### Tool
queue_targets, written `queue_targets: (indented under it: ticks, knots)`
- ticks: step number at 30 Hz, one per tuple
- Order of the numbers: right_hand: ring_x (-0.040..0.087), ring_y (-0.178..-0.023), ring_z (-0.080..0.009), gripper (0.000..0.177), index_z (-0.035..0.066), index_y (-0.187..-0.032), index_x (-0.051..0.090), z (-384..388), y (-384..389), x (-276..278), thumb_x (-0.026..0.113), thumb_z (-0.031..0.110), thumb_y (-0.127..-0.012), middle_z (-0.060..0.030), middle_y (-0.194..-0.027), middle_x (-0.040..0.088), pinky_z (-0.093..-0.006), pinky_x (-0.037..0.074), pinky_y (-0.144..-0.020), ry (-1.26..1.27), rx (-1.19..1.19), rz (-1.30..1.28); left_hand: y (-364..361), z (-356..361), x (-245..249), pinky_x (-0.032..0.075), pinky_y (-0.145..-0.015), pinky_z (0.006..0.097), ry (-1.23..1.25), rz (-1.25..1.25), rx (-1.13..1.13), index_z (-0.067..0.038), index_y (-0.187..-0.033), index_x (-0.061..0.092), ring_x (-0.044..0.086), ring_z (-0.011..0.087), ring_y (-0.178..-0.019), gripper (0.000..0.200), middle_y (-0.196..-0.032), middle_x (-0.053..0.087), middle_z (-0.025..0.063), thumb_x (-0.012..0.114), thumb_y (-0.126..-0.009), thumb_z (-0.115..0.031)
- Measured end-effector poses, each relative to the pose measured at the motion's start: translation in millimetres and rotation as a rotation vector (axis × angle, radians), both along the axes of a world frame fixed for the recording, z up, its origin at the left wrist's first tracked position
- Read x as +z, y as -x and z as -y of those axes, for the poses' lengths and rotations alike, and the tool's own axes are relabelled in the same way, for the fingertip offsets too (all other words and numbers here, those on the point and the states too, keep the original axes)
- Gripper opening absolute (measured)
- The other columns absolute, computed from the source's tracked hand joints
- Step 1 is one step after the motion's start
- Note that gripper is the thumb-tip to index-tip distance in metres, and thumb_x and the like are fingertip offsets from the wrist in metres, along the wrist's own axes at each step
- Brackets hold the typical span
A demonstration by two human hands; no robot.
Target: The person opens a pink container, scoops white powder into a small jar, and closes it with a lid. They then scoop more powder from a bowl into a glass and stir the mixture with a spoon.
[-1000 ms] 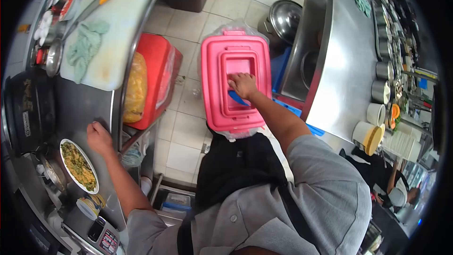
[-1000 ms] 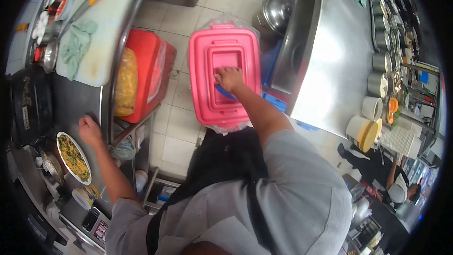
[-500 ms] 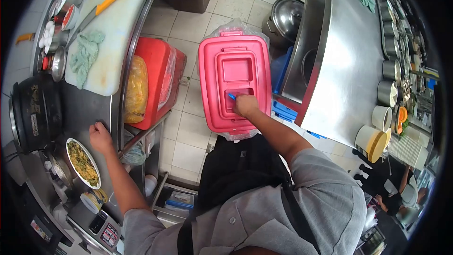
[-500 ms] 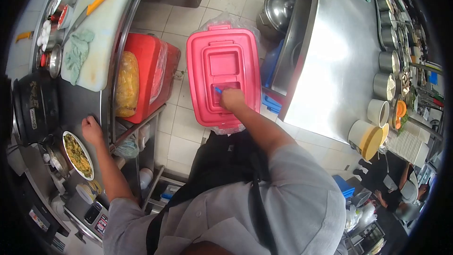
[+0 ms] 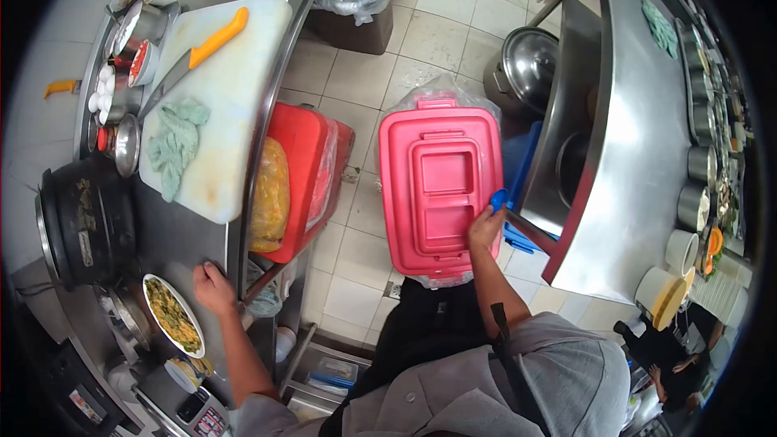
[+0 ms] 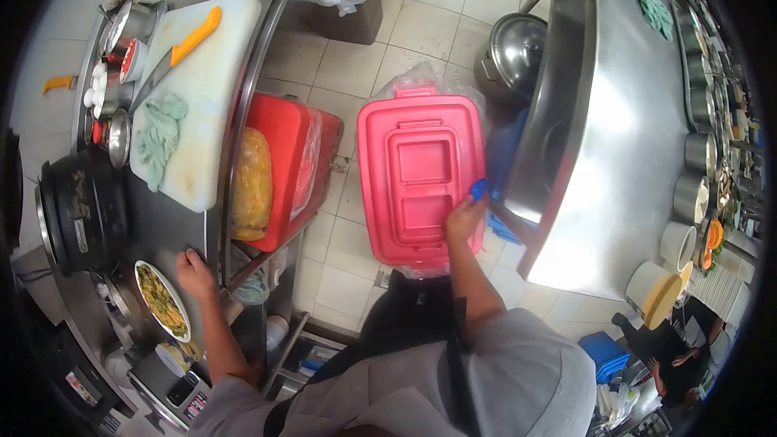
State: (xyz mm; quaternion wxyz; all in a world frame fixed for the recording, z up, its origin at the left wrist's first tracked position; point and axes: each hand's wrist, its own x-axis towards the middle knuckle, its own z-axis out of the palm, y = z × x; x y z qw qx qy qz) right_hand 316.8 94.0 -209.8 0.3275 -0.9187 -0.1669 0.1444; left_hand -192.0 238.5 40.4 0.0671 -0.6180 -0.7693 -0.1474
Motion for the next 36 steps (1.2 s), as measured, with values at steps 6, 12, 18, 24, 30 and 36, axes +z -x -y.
queue_targets:
  ticks: [6,12,18,24,30,36]
  knots:
    - [0.037,-0.131,-0.0457,0.048,-0.014,-0.133,0.038,-14,3,6,0.042,0.018,-0.098,-0.0345,-0.138,0.039,-0.0454,0.026,-0.113,0.063,-0.010,0.071,0,0,-1,0.038,-0.060,0.0503,-0.010,0.071,0.007,0.001,-0.069,0.048,0.050,0.0430,-0.064,0.031,-0.068,0.051,0.0230,0.050,-0.092,-0.020]
    - [0.035,-0.129,-0.0492,0.046,-0.012,-0.131,0.040,-30,-1,5,0.044,0.018,-0.097,-0.0341,-0.138,0.039,-0.0524,0.026,-0.111,0.172,0.042,0.085,0,2,-4,0.040,-0.062,0.0512,0.012,0.003,0.007,0.001,-0.071,0.050,0.052,0.0434,-0.068,0.029,-0.070,0.053,0.0230,0.050,-0.091,-0.019]
    - [0.031,-0.133,-0.0489,0.053,-0.010,-0.138,0.032,-96,-12,22,0.044,0.021,-0.097,-0.0327,-0.141,0.037,-0.0530,0.022,-0.113,0.211,0.072,0.026,-1,2,-5,0.041,-0.065,0.0508,0.005,0.005,0.051,0.002,-0.074,0.053,0.054,0.0436,-0.071,0.026,-0.074,0.056,0.0232,0.050,-0.090,-0.019]
    - [0.036,-0.128,-0.0469,0.039,-0.008,-0.122,0.049,-174,-21,12,0.048,0.018,-0.093,-0.0286,-0.139,0.041,-0.0553,0.026,-0.109,0.159,0.206,0.136,-3,0,-6,0.041,-0.065,0.0512,0.021,0.003,0.038,0.002,-0.073,0.051,0.053,0.0436,-0.071,0.027,-0.073,0.054,0.0231,0.050,-0.089,-0.019]
    - [0.043,-0.115,-0.0472,0.028,-0.002,-0.110,0.052,-277,-25,8,0.046,0.021,-0.094,-0.0241,-0.129,0.047,-0.0598,0.032,-0.100,0.117,0.413,0.216,7,-2,-9,0.039,-0.062,0.0512,0.051,-0.004,0.018,0.002,-0.070,0.048,0.050,0.0433,-0.068,0.028,-0.069,0.051,0.0225,0.050,-0.089,-0.018]
    - [0.042,-0.116,-0.0454,0.028,-0.001,-0.111,0.051,-377,-20,19,0.048,0.019,-0.093,-0.0227,-0.126,0.048,-0.0615,0.032,-0.098,0.041,0.638,0.214,-1,0,-5,0.038,-0.060,0.0513,0.021,0.040,0.012,0.002,-0.068,0.045,0.049,0.0433,-0.066,0.032,-0.068,0.049,0.0221,0.047,-0.092,-0.020]
